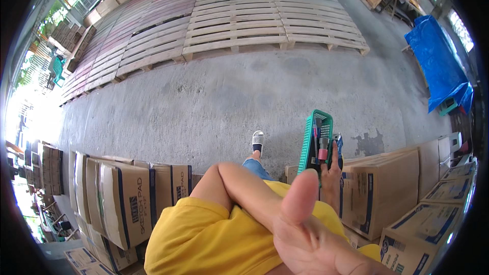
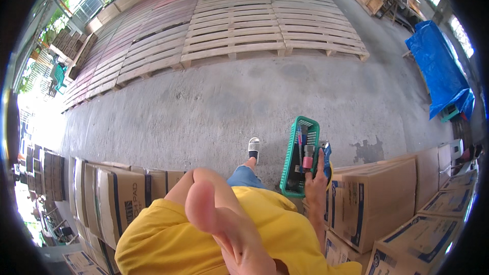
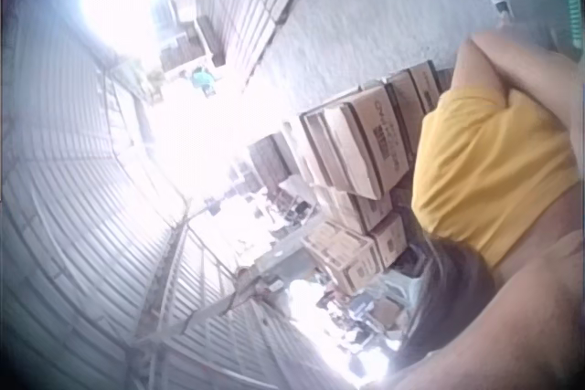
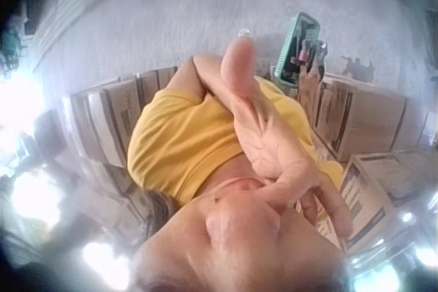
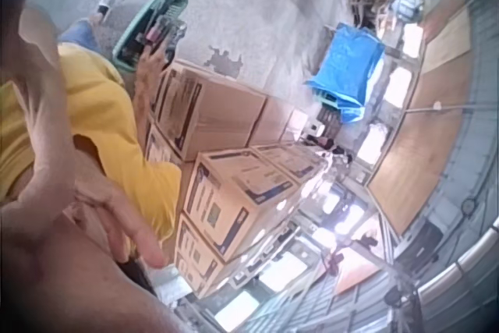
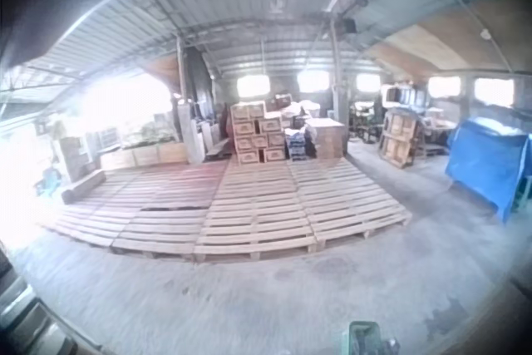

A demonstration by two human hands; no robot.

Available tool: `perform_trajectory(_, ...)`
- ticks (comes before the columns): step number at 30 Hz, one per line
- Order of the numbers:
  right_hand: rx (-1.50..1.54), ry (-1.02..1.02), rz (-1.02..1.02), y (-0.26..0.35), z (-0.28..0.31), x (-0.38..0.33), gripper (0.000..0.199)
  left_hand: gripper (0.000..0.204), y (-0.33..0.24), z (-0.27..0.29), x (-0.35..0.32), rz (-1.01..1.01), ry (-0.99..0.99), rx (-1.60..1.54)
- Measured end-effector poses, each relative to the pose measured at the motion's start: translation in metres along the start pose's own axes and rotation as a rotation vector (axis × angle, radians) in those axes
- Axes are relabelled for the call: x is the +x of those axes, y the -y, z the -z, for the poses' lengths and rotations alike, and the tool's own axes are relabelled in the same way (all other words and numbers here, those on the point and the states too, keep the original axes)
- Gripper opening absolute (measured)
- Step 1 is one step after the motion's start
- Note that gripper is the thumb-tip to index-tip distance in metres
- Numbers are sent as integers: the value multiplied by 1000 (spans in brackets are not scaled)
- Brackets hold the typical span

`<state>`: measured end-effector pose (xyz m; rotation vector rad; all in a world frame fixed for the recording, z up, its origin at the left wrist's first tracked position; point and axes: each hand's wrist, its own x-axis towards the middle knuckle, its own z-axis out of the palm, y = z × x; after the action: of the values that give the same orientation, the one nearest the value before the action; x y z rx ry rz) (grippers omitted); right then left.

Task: The person places stacks of notebooks into a cardboard box, writes on the box with a pen, and records the activity in a notebook by hand.

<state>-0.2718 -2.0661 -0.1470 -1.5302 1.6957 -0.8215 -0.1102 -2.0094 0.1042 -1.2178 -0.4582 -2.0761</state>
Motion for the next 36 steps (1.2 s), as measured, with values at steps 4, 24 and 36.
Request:
perform_trajectory(4, -15, -98, -21, 12, -10, 70, 64, 59, -135, 56, 28, 328, -253, 197)
perform_trajectory(24, -66, -724, -591, 41, 92, 281, 78, 27, -565, 418, -359, 2009, -1389, 1498)
perform_trajectory(36, 27, -929, -501, -58, 225, 457, 80, 24, -577, 718, -195, 1307, -1661, 1625)
